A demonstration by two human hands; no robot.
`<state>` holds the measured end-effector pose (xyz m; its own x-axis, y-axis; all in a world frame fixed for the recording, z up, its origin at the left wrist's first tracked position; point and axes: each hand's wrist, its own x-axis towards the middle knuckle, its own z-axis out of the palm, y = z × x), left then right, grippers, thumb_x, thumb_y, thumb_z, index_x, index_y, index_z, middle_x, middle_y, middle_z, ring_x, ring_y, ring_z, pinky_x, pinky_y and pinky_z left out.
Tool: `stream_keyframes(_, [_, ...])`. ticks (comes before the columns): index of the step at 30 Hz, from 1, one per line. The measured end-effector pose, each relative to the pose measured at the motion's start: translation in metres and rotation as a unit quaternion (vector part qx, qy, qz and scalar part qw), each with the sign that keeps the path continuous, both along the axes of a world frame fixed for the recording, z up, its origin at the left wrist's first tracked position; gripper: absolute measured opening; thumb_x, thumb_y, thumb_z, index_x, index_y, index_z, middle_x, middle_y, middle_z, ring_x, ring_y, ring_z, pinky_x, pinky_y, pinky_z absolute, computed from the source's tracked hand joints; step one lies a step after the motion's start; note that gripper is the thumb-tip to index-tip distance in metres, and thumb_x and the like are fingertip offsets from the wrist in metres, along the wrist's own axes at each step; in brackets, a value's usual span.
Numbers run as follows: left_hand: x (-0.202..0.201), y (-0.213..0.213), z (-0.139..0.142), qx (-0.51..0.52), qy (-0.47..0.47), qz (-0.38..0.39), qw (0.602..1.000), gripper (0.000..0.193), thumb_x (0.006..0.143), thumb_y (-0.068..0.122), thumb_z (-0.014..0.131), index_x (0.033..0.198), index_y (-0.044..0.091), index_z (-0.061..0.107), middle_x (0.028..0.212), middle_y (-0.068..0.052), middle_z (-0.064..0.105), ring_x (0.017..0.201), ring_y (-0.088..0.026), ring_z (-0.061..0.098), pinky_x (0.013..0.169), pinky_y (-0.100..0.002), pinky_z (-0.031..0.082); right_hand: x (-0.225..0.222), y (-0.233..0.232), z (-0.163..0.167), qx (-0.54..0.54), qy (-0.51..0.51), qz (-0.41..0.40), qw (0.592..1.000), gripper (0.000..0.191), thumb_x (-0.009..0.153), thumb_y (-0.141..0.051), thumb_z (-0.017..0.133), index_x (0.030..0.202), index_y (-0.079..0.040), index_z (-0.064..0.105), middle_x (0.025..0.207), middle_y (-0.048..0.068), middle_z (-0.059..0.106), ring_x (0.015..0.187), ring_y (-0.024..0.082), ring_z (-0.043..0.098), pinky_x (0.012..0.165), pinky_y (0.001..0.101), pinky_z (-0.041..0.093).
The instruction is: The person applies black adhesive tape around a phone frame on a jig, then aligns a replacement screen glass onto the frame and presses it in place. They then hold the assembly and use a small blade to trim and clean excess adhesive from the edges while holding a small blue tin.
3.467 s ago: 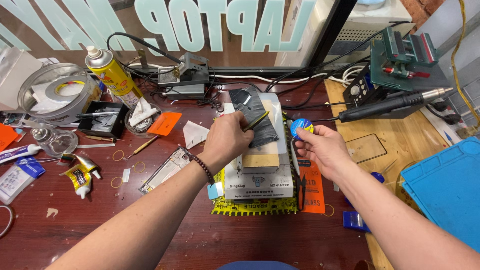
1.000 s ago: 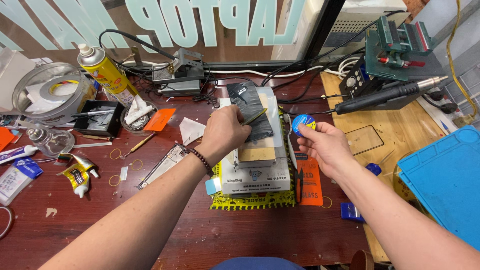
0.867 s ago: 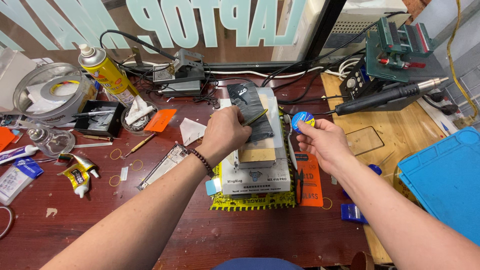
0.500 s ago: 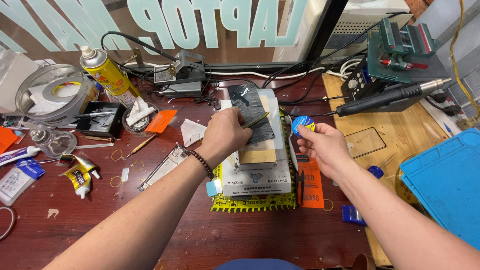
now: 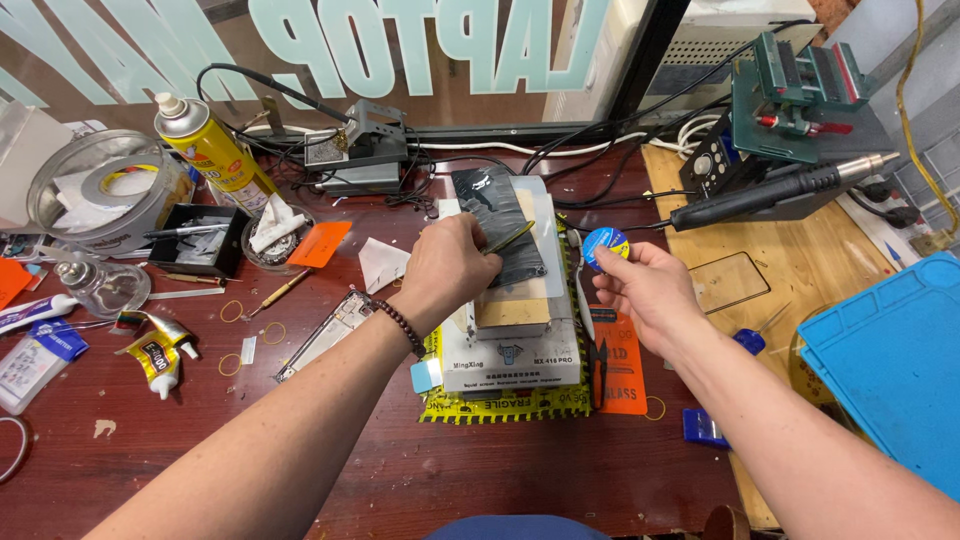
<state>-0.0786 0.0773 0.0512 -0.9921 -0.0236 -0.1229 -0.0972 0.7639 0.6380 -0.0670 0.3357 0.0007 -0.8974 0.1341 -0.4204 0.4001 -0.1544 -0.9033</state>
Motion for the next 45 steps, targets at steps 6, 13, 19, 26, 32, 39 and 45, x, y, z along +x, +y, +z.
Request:
stream_keyframes(6, [0.004,-0.001,-0.001,0.004,0.026,-0.009,1.0,0.026,0.073,0.018,0.076,0.093,0.002,0.072,0.09,-0.021,0.074,0.091,-0.037,0.073,0.083,-0.046,0.058,-0.014,-0.005,0.0,-0.003,0.01,-0.008,1.0,0.017,0.092,-0.017,0.076,0.095,-0.009,0.061,0.086,0.0,0.066,0.073,0.01,0.064,0.064,0.0266,0.056])
stream_keyframes(13, [0.007,0.001,0.0,0.014,0.036,-0.004,0.999,0.024,0.076,0.02,0.074,0.093,0.002,0.072,0.088,-0.021,0.074,0.09,-0.037,0.073,0.083,-0.045,0.058,-0.025,-0.012,0.007,0.012,-0.001,-0.009,1.0,0.017,0.093,-0.018,0.074,0.097,-0.01,0.061,0.087,-0.001,0.066,0.072,0.009,0.063,0.064,0.026,0.056])
stream_keyframes(19, [0.006,0.004,0.001,0.006,0.03,-0.007,1.0,0.025,0.077,0.02,0.074,0.096,0.003,0.072,0.09,-0.02,0.074,0.09,-0.037,0.073,0.082,-0.046,0.057,-0.033,-0.018,0.009,0.01,-0.011,-0.012,1.0,0.017,0.093,-0.018,0.074,0.097,-0.01,0.06,0.086,-0.001,0.066,0.071,0.008,0.063,0.064,0.0257,0.055])
stream_keyframes(26, [0.004,0.004,0.001,0.009,0.032,-0.012,0.999,0.026,0.082,0.022,0.07,0.1,0.003,0.07,0.091,-0.02,0.074,0.091,-0.038,0.072,0.082,-0.048,0.057,-0.043,-0.016,-0.003,-0.002,-0.015,-0.005,1.0,0.016,0.095,-0.02,0.072,0.099,-0.01,0.06,0.089,0.001,0.068,0.074,0.01,0.065,0.064,0.0263,0.055])
stream_keyframes(32, [0.0,0.003,0.002,-0.001,0.026,-0.009,1.0,0.026,0.082,0.024,0.07,0.099,0.004,0.07,0.092,-0.021,0.074,0.093,-0.039,0.071,0.084,-0.048,0.056,-0.054,-0.016,-0.004,-0.017,0.004,0.0,1.0,0.017,0.094,-0.019,0.072,0.103,-0.009,0.062,0.093,0.001,0.069,0.078,0.011,0.067,0.067,0.0276,0.056])
stream_keyframes(39, [-0.02,-0.016,-0.001,0.279,0.023,0.057,0.958,0.028,0.092,0.03,0.067,0.1,0.003,0.07,0.085,-0.01,0.074,0.075,-0.021,0.072,0.069,-0.038,0.058,-0.065,-0.022,0.042,-0.003,0.14,0.036,0.99,0.022,0.094,-0.017,0.075,0.109,-0.01,0.06,0.095,0.001,0.069,0.078,0.011,0.066,0.066,0.0276,0.055])
stream_keyframes(45, [-0.027,-0.051,0.004,0.63,-0.238,0.096,0.733,0.025,0.099,0.034,0.059,0.101,0.011,0.07,0.083,-0.001,0.069,0.069,-0.012,0.062,0.057,-0.026,0.047,-0.066,-0.045,0.081,-0.051,0.116,0.059,0.99,0.022,0.094,-0.017,0.073,0.11,-0.011,0.059,0.096,0.001,0.069,0.079,0.011,0.068,0.066,0.0295,0.058])
